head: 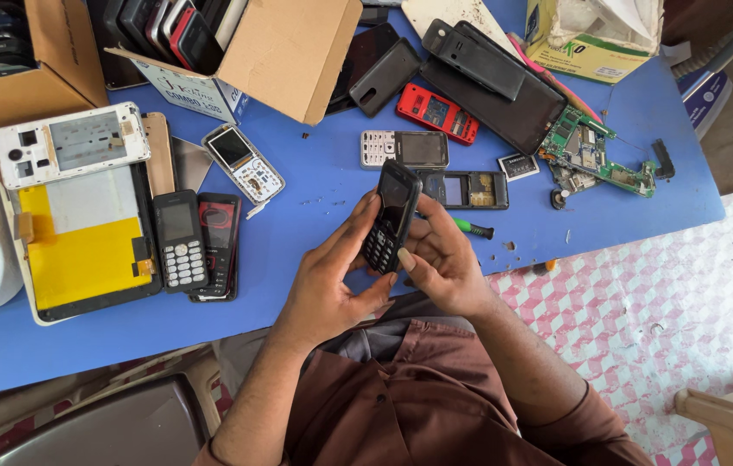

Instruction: The person disassembles a black feature phone using a screwdriver, removes the back cover and battery, and then reassembles it. The person also handles a silver feature phone, removing its back cover and battery before reassembling it.

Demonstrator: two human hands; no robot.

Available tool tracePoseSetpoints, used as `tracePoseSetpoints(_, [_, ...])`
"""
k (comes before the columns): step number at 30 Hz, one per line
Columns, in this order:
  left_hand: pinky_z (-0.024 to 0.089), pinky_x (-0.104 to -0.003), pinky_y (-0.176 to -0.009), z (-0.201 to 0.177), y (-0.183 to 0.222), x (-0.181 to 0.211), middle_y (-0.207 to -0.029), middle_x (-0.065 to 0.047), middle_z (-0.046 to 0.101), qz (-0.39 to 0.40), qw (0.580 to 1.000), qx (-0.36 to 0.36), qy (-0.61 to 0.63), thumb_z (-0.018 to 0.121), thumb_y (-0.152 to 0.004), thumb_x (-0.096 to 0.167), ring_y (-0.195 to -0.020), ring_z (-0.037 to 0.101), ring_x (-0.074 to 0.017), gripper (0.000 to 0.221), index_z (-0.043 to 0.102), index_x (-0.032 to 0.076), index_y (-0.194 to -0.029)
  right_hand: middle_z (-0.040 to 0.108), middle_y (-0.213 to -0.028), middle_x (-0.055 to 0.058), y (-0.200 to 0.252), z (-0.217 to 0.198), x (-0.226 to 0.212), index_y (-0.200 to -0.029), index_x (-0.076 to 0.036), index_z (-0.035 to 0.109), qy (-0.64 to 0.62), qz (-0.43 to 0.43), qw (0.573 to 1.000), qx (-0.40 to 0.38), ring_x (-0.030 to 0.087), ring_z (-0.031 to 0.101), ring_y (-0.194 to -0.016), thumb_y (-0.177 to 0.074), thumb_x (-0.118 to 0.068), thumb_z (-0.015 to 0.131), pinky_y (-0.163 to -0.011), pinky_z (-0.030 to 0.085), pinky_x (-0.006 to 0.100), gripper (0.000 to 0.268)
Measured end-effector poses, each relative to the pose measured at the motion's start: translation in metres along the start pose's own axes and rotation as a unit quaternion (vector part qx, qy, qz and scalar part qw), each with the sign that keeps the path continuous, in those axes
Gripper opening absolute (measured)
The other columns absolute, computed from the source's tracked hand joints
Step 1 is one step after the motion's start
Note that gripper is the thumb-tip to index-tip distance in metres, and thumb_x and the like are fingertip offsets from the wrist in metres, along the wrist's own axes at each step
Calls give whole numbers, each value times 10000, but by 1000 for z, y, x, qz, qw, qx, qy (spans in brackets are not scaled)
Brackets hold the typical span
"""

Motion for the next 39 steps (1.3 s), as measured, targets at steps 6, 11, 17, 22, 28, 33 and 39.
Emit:
tracePoseSetpoints(6, [640,-345,-1034,2,1,5,-1649,-186,397,49,998,-5,-43,808,-874,60,-1477,508,-335,847,355,40,-1590,619,-1348,172,2,1,-3,-1590,-16,196,-52,4,999,8,240,691,-1193,-1053,-152,635,-1028,604,381,707])
tracePoseSetpoints(11, [601,-373,-1072,2,0,4,-1632,-162,425,18,998,-13,-58,808,-836,66,-1485,499,-316,840,392,61,-1566,635,-1285,141,0,0,-6,-1594,-3,206,1,8,999,35,170,663,-1153,-1036,-239,672,-927,564,283,764])
tracePoseSetpoints(17, [511,-418,-1164,0,0,9,-1611,-170,465,53,993,3,-107,824,-788,84,-1504,474,-329,871,417,45,-1557,665,-1206,127,0,5,-9,-1591,41,242,47,-37,997,48,126,676,-1042,-1056,-289,655,-898,573,261,752])
tracePoseSetpoints(22, [503,-429,-1173,-1,1,11,-1608,-166,466,58,991,4,-117,849,-788,118,-1497,482,-332,874,426,44,-1549,683,-1170,136,2,6,-9,-1583,55,250,66,-28,996,51,126,689,-1020,-1071,-284,616,-888,582,258,715])
tracePoseSetpoints(28, [569,-412,-1108,0,1,5,-1618,-136,451,25,997,0,-70,892,-802,288,-1456,529,-312,911,408,77,-1545,651,-1280,207,0,2,-8,-1581,19,232,-66,-14,998,20,256,707,-1139,-1105,-256,573,-986,609,371,647])
tracePoseSetpoints(33, [644,-369,-1053,1,1,3,-1636,-110,474,40,997,9,-68,884,-834,360,-1390,626,-249,926,400,98,-1578,605,-1389,253,-8,-3,-10,-1559,-2,246,-264,-21,964,-20,399,723,-1132,-1118,-251,556,-930,638,487,593])
tracePoseSetpoints(39, [650,-352,-997,0,2,-1,-1642,-129,470,25,999,9,-32,839,-864,423,-1442,588,-282,906,398,78,-1576,535,-1439,257,-7,-2,-9,-1598,-22,178,-240,-3,971,0,381,678,-1200,-1098,-263,578,-943,639,525,684])
Point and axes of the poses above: each hand's wrist, its own y-axis away from the middle knuckle, its own z-axis out of the palm, x = y × z, the point moved 6 cm from there along -y, towards the middle knuckle
